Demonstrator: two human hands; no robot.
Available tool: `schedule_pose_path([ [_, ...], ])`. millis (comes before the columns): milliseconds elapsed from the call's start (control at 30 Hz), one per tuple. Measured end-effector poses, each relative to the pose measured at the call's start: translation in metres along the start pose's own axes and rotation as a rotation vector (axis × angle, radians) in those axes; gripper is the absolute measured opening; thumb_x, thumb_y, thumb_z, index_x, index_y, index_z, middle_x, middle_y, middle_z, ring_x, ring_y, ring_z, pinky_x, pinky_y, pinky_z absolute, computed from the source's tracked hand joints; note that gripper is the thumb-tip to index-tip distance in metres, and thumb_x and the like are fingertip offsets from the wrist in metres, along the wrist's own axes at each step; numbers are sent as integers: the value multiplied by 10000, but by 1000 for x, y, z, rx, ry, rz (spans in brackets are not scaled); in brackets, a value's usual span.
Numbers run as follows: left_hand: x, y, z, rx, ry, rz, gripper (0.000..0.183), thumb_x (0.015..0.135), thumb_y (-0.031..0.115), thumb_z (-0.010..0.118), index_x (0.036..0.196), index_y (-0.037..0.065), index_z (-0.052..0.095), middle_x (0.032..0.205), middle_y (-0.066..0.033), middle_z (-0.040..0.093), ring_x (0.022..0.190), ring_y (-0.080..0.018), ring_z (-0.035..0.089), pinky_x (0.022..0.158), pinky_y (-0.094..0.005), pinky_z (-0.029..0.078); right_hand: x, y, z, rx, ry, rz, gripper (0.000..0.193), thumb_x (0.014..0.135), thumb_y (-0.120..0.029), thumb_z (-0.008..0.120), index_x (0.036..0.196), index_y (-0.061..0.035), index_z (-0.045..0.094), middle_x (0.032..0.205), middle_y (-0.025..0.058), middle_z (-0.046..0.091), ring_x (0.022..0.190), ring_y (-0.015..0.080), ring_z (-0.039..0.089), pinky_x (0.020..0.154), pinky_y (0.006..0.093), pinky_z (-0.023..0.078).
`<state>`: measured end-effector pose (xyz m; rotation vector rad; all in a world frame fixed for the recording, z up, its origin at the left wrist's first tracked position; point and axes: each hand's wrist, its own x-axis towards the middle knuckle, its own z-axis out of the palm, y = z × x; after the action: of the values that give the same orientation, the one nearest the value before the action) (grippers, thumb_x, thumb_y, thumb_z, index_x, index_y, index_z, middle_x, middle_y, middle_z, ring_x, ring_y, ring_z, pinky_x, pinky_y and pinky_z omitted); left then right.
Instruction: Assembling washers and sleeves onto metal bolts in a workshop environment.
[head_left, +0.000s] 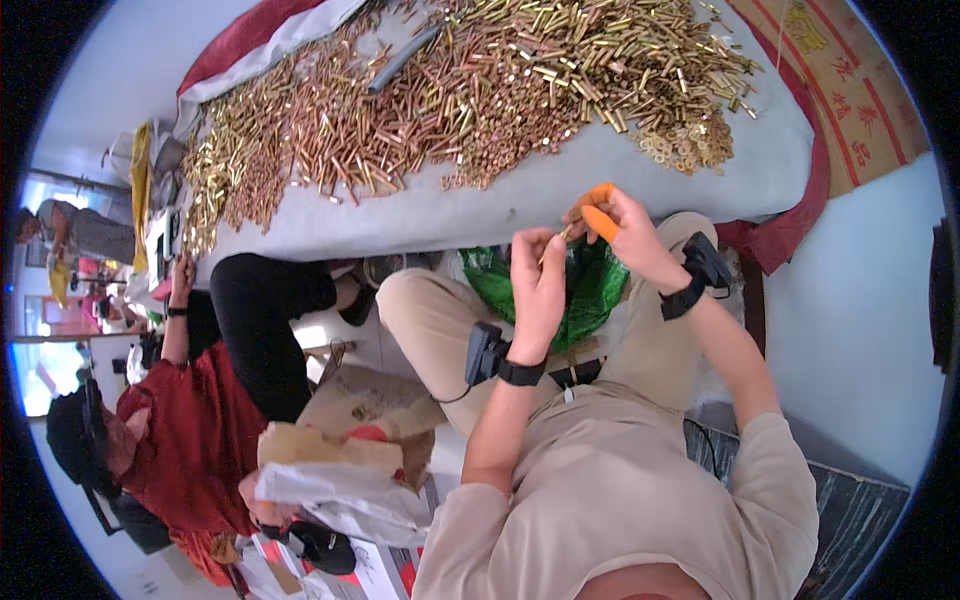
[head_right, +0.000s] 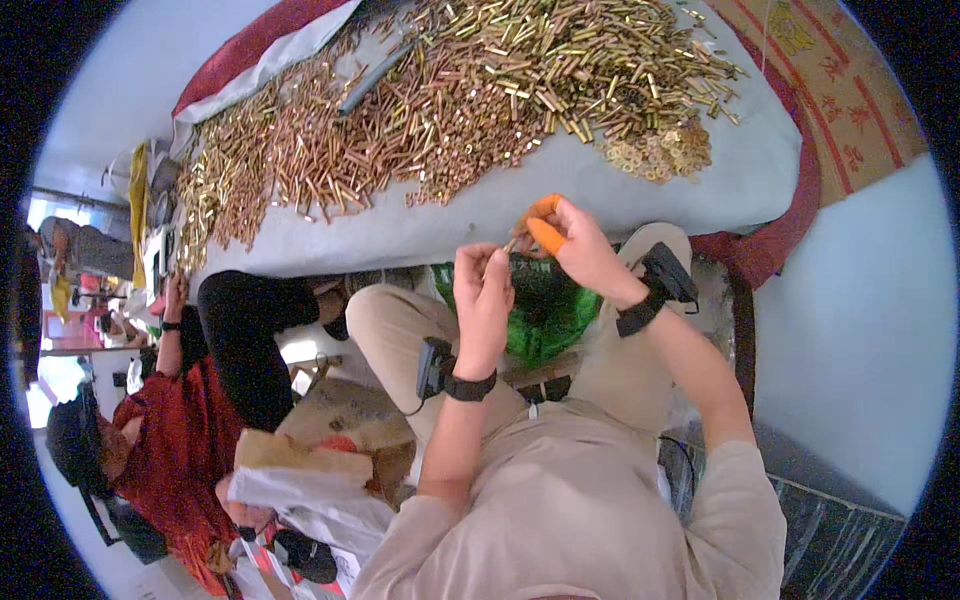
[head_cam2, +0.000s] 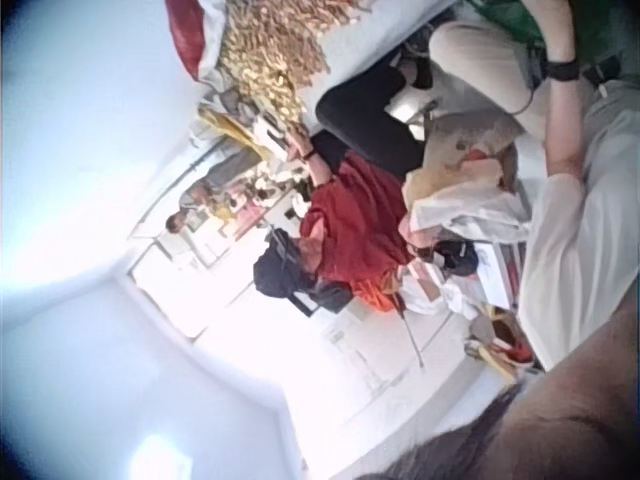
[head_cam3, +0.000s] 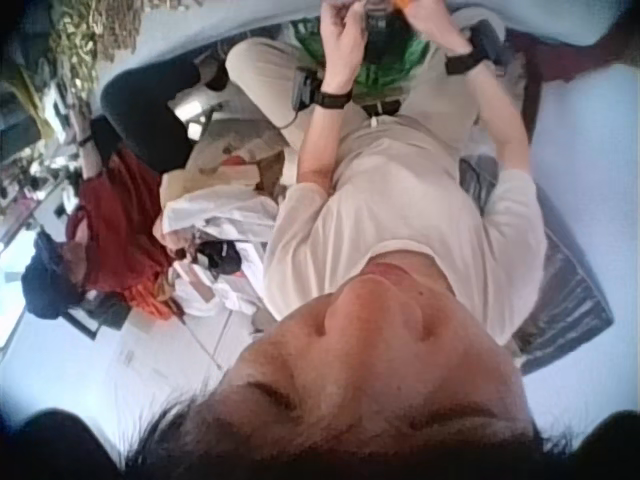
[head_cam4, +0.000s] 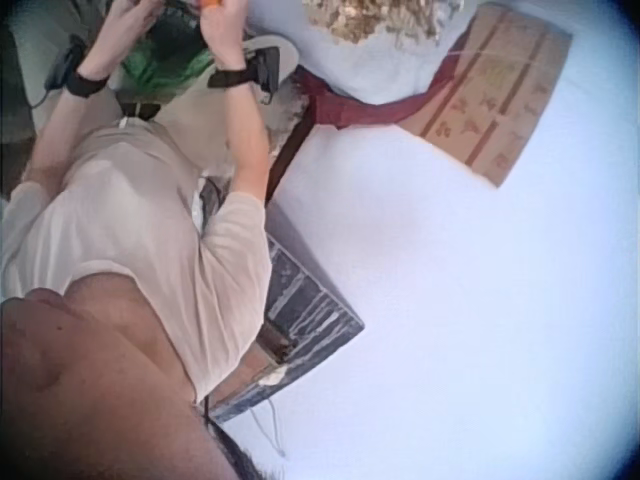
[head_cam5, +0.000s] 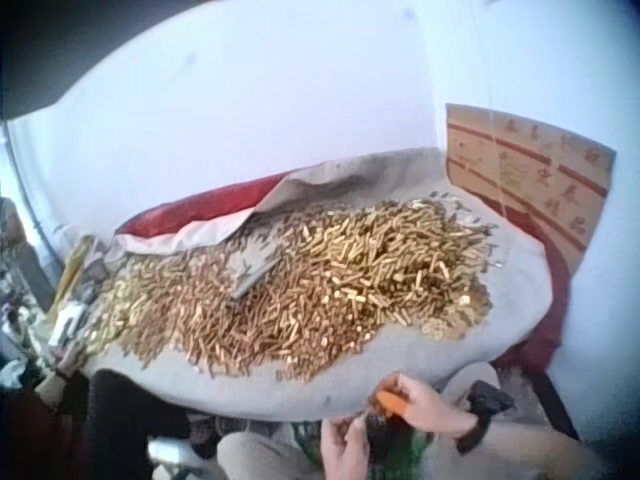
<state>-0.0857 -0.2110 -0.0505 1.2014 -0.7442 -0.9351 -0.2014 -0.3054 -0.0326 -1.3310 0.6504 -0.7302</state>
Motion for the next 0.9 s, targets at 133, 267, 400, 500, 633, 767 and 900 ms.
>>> schedule_pose_path([
  [133, -3, 11, 12, -64, 25, -3, 166, 914, 164, 484, 952, 10, 434, 806, -18, 498, 689, -54, 422, 593, -197, 366, -15, 2, 13, -29, 65, -38, 140, 888, -79, 488, 1008, -7, 494, 898, 47, 588, 781, 91, 554, 637, 225, 448],
  [267, -6, 14, 14, -142, 38, -69, 168, 923, 195, 467, 953, 33, 433, 781, 0, 484, 608, -20, 382, 505, -167, 327, -21, 7, 23, -154, 153, -118, 127, 871, -62, 503, 980, 2, 520, 889, 77, 601, 763, 160, 588, 648, 265, 467],
  [400, -7, 15, 13, -482, 48, -273, 130, 922, 208, 462, 927, 82, 429, 675, 38, 400, 495, -8, 294, 393, -157, 240, -24, 6, 27, -776, 216, -526, 177, 785, -37, 550, 956, 5, 564, 888, 130, 606, 778, 290, 597, 666, 323, 479],
  [500, 0, 16, 4, -630, 61, -354, 112, 913, 195, 479, 908, 97, 425, 616, 45, 339, 462, -20, 268, 360, -163, 210, -21, 8, 23, -897, 172, -714, 253, 722, -51, 575, 970, -7, 580, 882, 123, 608, 790, 297, 593, 673, 362, 472],
  [633, 5, 13, -5, -699, 26, -335, 88, 916, 158, 463, 880, 85, 429, 592, 38, 319, 431, -29, 237, 340, -175, 200, 20, 18, 6, -1040, 231, -739, 206, 769, -96, 579, 959, -17, 581, 806, 127, 579, 713, 298, 562, 631, 404, 436],
  [767, 6, 17, -4, -642, 88, -375, 93, 912, 154, 472, 872, 81, 431, 599, 34, 322, 438, -30, 242, 340, -176, 199, 78, 36, -7, -1112, 451, -449, 178, 799, -148, 585, 928, -28, 557, 824, 140, 574, 714, 325, 562, 604, 415, 443],
  [900, 7, 16, -9, -613, 115, -364, 93, 911, 150, 471, 878, 77, 424, 613, 30, 325, 448, -30, 251, 344, -175, 197, 102, 56, -14, -1260, 414, -305, 189, 781, -148, 597, 917, -31, 535, 808, 136, 573, 716, 338, 567, 595, 425, 453],
])
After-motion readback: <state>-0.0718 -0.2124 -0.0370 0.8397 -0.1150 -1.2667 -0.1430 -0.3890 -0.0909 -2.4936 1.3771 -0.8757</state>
